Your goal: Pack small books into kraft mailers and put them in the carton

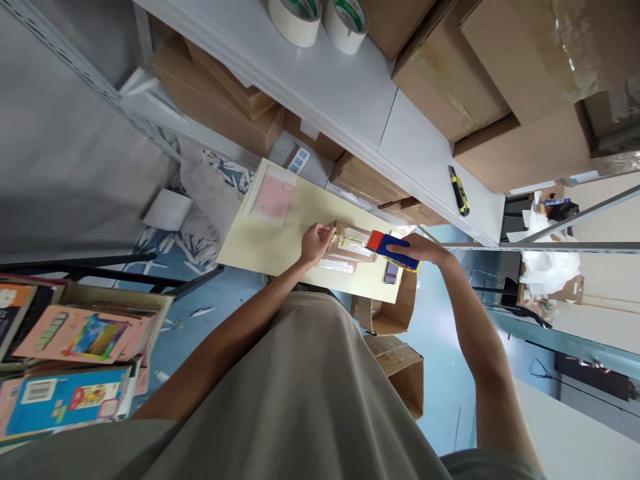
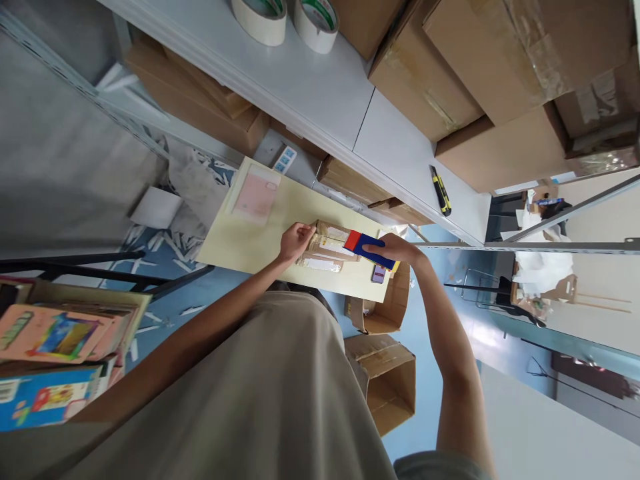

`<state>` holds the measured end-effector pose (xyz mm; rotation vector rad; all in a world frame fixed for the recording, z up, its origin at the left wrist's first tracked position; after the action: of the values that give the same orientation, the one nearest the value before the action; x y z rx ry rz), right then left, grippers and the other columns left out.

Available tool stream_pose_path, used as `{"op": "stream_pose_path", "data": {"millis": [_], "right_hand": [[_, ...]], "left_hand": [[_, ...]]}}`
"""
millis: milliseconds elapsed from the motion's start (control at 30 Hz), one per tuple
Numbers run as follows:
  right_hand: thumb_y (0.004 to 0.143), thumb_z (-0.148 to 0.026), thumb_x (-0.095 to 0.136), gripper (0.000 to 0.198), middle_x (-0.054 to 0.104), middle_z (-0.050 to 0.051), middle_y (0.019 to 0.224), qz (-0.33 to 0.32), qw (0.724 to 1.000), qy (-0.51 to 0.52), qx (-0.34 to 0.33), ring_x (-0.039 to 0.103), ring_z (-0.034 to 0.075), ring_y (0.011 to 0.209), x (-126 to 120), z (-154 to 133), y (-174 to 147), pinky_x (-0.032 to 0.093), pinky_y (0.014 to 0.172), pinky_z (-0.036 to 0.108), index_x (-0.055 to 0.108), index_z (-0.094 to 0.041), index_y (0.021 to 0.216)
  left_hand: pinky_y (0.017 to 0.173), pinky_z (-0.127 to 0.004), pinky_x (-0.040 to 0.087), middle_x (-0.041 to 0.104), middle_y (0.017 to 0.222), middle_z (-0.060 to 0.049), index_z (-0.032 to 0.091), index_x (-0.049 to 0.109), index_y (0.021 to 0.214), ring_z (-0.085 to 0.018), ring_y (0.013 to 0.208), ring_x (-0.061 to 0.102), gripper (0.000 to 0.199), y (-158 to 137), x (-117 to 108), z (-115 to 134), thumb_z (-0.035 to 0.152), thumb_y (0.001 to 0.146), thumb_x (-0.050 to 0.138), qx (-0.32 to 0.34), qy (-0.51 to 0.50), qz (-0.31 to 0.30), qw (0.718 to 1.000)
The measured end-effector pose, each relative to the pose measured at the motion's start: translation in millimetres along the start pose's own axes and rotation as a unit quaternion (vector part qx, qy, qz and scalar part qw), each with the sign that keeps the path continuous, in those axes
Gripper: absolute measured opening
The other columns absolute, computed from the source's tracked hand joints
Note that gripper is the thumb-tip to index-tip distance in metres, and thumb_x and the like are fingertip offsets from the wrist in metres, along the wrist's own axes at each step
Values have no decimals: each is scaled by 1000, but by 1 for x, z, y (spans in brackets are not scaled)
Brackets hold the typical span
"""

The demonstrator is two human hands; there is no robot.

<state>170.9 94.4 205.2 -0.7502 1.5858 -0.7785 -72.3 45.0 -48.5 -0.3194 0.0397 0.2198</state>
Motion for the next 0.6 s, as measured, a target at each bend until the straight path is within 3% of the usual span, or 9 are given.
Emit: {"op": "stream_pose_path", "data": {"millis": [267,600], "right_hand": [[71,-101,68,82,76,10,73,-24,999,39,-26,70,23,65,8,15,6,49,59,32,70,-20,68],[72,-99,71,80,73,10,63,-65,992,28,-103,63,20,53,9,48,51,47,57,33,68,-20,62]], "left_hand": [[88,-37,55,82,96,-7,24,72,92,-26,93,76,28,1,9,4,51,90,78,-27,60,6,998],[93,-36,55,83,104,-9,24,75,98,-26,96,76,22,-14,14,14,46,96,70,-5,157,51,986]]}}
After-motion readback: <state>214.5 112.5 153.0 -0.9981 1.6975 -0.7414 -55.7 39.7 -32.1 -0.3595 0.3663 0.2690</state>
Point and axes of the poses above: each hand's wrist, its own y-axis towards the middle knuckle, its own x-axis out of the palm, z = x × y, the point moved 6 cm from there along y, towards the middle knuckle
